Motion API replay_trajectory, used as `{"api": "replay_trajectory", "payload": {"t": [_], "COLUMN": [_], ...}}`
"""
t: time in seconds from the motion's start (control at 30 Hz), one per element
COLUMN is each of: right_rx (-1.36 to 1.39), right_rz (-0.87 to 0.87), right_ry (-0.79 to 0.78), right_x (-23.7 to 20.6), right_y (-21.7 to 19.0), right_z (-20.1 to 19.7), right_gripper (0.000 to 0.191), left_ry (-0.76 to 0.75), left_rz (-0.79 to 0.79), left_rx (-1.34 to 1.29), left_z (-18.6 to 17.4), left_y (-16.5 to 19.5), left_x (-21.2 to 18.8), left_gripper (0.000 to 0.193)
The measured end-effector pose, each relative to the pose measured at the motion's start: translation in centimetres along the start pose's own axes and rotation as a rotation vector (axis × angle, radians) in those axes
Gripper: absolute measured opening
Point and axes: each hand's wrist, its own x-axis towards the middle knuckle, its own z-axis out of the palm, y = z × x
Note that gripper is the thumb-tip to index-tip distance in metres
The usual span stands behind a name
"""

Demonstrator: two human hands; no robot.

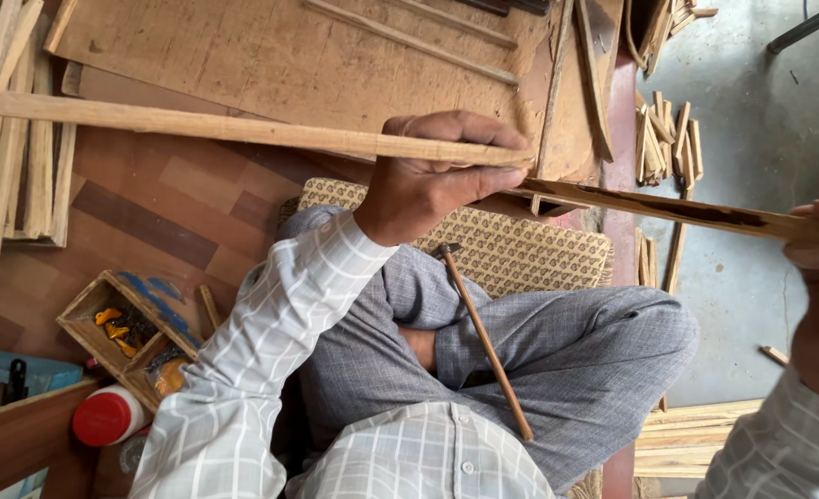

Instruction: The person sits on a mat and repeatedly picks up thin wooden sticks, places a nail on the end, and taps it with a hammer to shape or split the tip. Finished sticks are placed on the floor beside them.

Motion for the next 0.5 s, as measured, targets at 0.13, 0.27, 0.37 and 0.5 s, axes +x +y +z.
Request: {"api": "replay_trajectory", "payload": {"t": [0.13, 0.27, 0.37, 0.5], "right_rx": [-0.062, -0.001, 0.072, -0.121], "right_rz": [-0.064, -0.022, -0.002, -0.181], "right_ry": [-0.048, -0.011, -0.014, -0.044], "right_x": [-0.1, -0.4, 0.0, 1.4], "right_y": [0.2, 0.3, -0.5, -2.9], "right_z": [-0.5, -1.0, -0.5, 2.6], "right_gripper": [0.015, 0.014, 0.016, 0.021], "left_ry": [-0.007, -0.017, -0.038, -0.040], "left_rz": [0.016, 0.097, 0.110, 0.035], "left_rx": [-0.009, 0.079, 0.019, -0.063], "left_z": [0.4, 0.4, 0.4, 1.3], "left_y": [1.2, 1.9, 1.8, 1.0], "left_x": [0.6, 1.1, 1.1, 1.2], "left_gripper": [0.016, 0.018, 0.017, 0.015]}}
